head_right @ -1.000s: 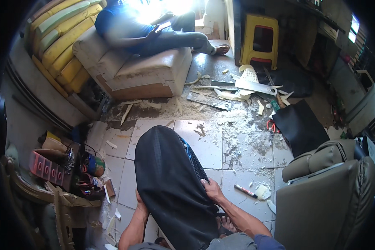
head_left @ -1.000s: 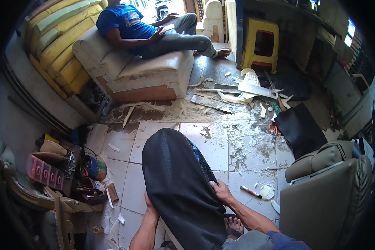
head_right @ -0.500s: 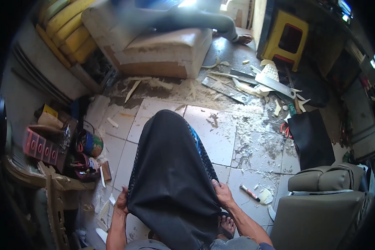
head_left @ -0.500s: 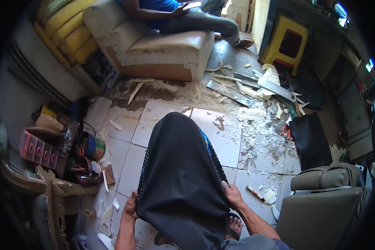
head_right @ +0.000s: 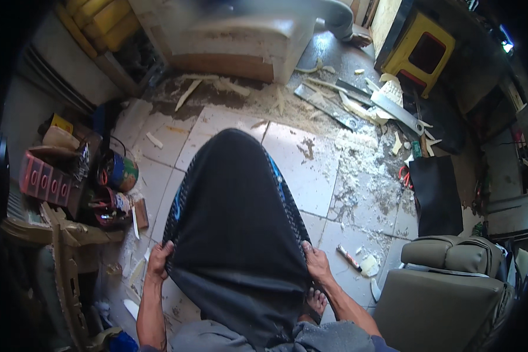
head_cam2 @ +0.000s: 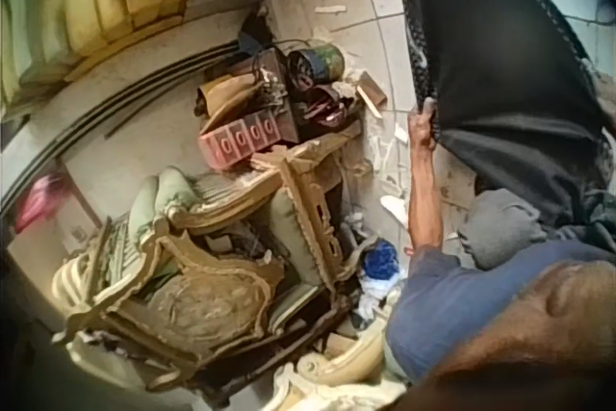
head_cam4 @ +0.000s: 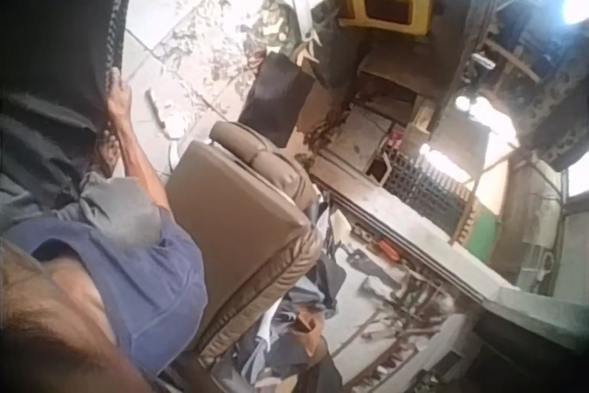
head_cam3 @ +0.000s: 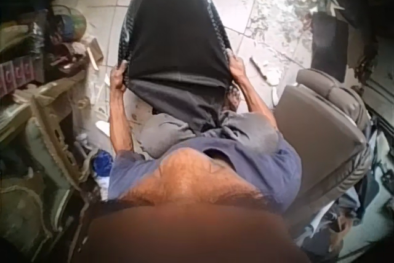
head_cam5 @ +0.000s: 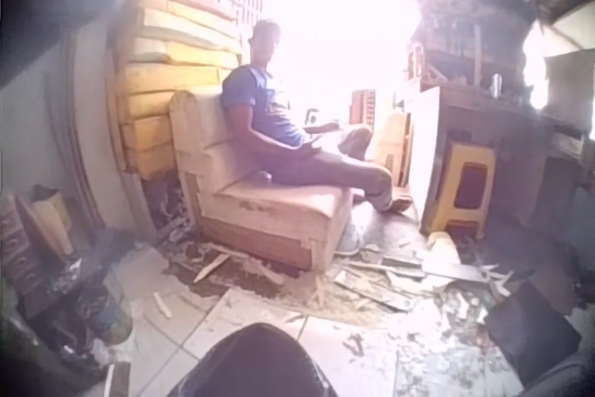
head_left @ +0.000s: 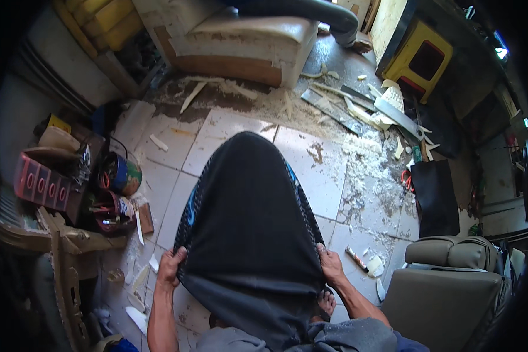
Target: The person fits a black cover over a foam seat cushion, smoothing it by hand and trimming the excess material with scissors.
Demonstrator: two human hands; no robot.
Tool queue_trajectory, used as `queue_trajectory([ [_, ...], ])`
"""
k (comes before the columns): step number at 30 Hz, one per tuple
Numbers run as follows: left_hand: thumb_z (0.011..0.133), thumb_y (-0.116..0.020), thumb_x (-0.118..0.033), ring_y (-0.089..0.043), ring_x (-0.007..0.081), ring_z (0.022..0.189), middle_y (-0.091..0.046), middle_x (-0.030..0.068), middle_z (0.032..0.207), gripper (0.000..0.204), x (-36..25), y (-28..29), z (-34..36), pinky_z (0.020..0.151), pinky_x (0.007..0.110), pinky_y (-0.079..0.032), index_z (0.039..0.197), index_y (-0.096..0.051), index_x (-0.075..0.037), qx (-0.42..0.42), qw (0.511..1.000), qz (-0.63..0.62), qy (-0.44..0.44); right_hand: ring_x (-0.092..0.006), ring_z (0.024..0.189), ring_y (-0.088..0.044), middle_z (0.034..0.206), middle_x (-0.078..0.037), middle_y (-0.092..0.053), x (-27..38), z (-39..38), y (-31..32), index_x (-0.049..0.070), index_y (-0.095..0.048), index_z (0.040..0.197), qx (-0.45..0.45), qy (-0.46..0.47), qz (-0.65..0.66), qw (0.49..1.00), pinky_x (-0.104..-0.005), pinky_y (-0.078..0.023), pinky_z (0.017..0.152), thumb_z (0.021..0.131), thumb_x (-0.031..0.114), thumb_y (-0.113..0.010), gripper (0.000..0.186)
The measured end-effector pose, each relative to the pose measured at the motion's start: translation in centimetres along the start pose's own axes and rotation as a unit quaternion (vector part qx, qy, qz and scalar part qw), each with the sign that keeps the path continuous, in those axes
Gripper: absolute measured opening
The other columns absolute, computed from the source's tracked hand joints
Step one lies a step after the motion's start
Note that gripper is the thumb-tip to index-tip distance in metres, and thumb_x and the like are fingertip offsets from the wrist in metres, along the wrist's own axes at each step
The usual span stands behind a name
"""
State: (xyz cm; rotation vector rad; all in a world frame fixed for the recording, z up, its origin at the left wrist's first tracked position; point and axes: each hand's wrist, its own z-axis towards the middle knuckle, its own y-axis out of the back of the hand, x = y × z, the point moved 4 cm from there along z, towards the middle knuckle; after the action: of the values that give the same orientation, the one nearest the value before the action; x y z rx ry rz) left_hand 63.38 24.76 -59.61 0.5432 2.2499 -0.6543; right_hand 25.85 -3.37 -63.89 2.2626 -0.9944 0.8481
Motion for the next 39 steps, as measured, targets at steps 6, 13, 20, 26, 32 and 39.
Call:
queue_trajectory([
  [6, 0.1, -0.063, -0.036, -0.071, 0.0176, 0.089, -0.073, 0.0104, 0.104, 0.042, 3.3, 2.5, 0.8, 0.081, 0.03, -0.058, 0.116, -0.064, 0.003, -0.023, 1.0, 0.014, -0.012, -0.0088, 0.076, -0.057, 0.08, -0.002, -0.069, -1.0, 0.8, -0.6, -0.001, -0.073, 0.101, 0.0, 0.042, -0.009, 0.999, -0.0307, -0.048, 0.072, 0.1, 0.059, -0.053, 0.064],
  [13, 0.101, -0.057, -0.046, -0.07, 0.0194, 0.093, -0.071, 0.013, 0.111, 0.055, 5.6, 0.7, -1.1, 0.083, 0.033, -0.057, 0.122, -0.059, 0.005, -0.037, 0.998, 0.038, -0.038, -0.0082, 0.075, -0.055, 0.076, -0.001, -0.067, -2.0, 0.6, 0.7, -0.001, -0.072, 0.096, 0.006, 0.012, -0.001, 1.0, -0.0295, -0.047, 0.07, 0.1, 0.059, -0.054, 0.063],
  [20, 0.101, -0.056, -0.052, -0.044, 0.0076, 0.065, -0.053, -0.004, 0.071, 0.053, 7.8, 3.5, 2.5, 0.06, 0.027, -0.039, 0.088, -0.063, -0.001, -0.149, 0.926, 0.318, -0.136, -0.0095, 0.069, -0.05, 0.07, 0.0, -0.06, -2.1, 2.9, -0.9, 0.0, -0.068, 0.086, 0.01, 0.04, -0.026, 0.999, -0.031, -0.043, 0.064, 0.1, 0.055, -0.055, 0.058],
  [26, 0.105, -0.052, -0.041, -0.043, 0.0121, 0.065, -0.051, 0.0014, 0.068, 0.044, 9.1, -0.4, 4.4, 0.061, 0.032, -0.039, 0.092, -0.061, 0.0, -0.178, 0.89, 0.375, -0.189, -0.0188, 0.064, -0.048, 0.063, -0.014, -0.054, -3.0, 4.1, -2.1, -0.002, -0.063, 0.084, -0.024, 0.063, -0.054, 0.996, -0.0378, -0.043, 0.063, 0.099, 0.05, -0.057, 0.055],
  [32, 0.106, -0.05, -0.02, -0.065, 0.0388, 0.079, -0.068, 0.0236, 0.088, 0.026, 10.7, 0.8, 5.7, 0.072, 0.042, -0.049, 0.105, -0.061, 0.002, -0.208, 0.834, 0.432, -0.274, -0.0539, 0.08, -0.059, 0.08, -0.031, -0.06, -1.3, 3.7, -2.9, -0.001, -0.063, 0.09, -0.043, 0.11, -0.09, 0.989, -0.0539, -0.045, 0.066, 0.103, 0.037, -0.051, 0.042],
  [39, 0.106, -0.047, -0.02, -0.058, 0.0501, 0.07, -0.061, 0.0295, 0.078, 0.024, 9.2, -3.2, 4.4, 0.06, 0.049, -0.043, 0.099, -0.055, 0.001, -0.237, 0.817, 0.498, -0.167, -0.0519, 0.08, -0.061, 0.082, -0.029, -0.061, -1.5, 4.6, -3.0, 0.003, -0.065, 0.106, -0.031, 0.089, -0.213, 0.973, -0.0547, -0.045, 0.065, 0.107, 0.032, -0.043, 0.036],
])
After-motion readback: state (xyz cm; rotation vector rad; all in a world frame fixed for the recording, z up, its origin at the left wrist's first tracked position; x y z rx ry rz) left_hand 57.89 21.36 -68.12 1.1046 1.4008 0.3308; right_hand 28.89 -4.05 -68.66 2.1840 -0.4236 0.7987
